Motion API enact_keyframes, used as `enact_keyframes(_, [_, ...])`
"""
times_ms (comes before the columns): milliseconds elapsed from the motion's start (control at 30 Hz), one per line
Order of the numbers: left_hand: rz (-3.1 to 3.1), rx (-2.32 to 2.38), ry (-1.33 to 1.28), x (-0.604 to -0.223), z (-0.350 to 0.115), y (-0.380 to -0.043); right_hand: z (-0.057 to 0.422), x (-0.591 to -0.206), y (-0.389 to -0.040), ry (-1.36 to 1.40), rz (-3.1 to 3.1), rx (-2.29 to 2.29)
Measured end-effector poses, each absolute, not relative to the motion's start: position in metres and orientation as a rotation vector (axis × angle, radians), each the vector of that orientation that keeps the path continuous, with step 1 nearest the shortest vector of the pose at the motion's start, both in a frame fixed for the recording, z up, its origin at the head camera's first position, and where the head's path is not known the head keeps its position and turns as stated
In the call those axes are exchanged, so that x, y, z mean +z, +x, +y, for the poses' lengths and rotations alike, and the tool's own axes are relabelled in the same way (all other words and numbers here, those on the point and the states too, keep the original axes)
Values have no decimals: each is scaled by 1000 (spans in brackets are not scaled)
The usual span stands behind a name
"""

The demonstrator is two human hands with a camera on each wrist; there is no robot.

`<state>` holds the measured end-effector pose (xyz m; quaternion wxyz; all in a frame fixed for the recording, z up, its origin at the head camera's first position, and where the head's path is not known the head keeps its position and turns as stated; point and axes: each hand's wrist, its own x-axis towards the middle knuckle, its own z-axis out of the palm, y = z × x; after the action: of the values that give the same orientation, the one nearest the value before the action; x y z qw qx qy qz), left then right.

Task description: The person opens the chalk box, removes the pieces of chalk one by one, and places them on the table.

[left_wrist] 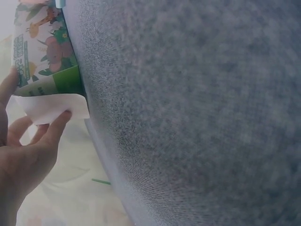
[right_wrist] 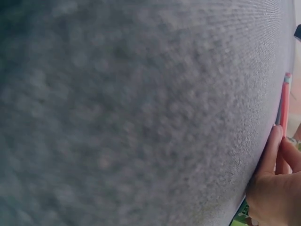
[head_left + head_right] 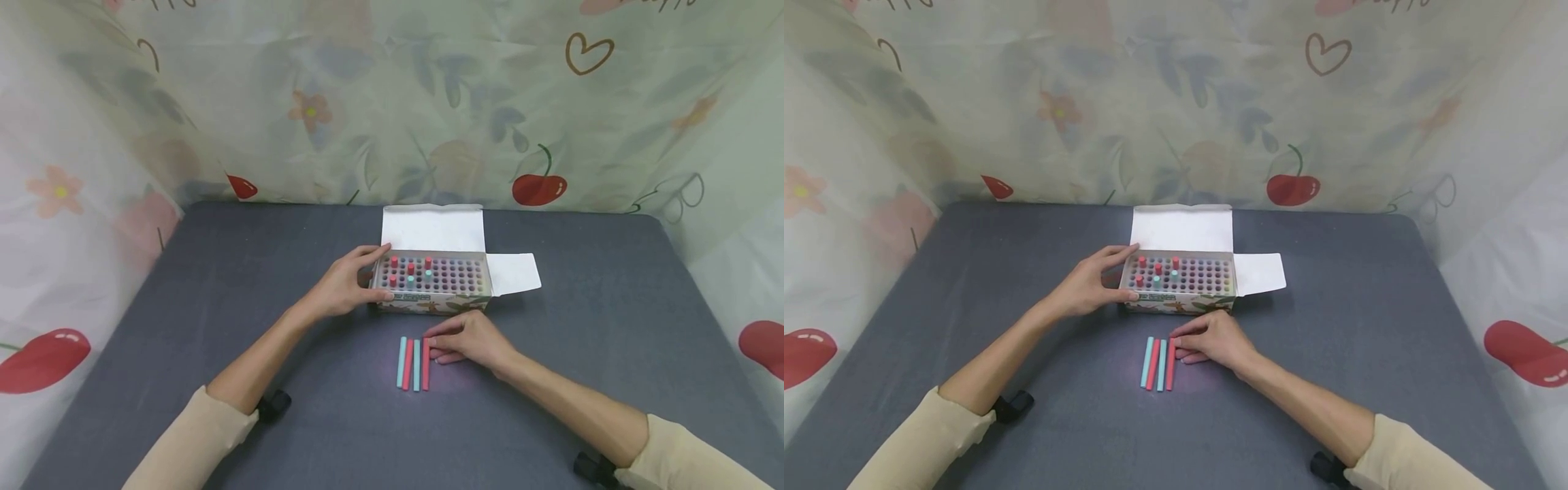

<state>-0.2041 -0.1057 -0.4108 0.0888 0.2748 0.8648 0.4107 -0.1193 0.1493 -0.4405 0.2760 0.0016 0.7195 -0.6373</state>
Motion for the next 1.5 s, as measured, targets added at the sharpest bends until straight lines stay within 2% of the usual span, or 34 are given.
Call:
enact_keyframes(667, [2592,1207,824,-409,-108,-205,150,-422,-128,-186,1950,-1666])
enact_keyframes(967, [2576,1226,820,-410,-106,-204,154,-397,-132,-379,2066,-1654])
enact_keyframes(1500, [2541,1276,812,-414,-105,-204,158,-351,-141,-421,2263,-1682])
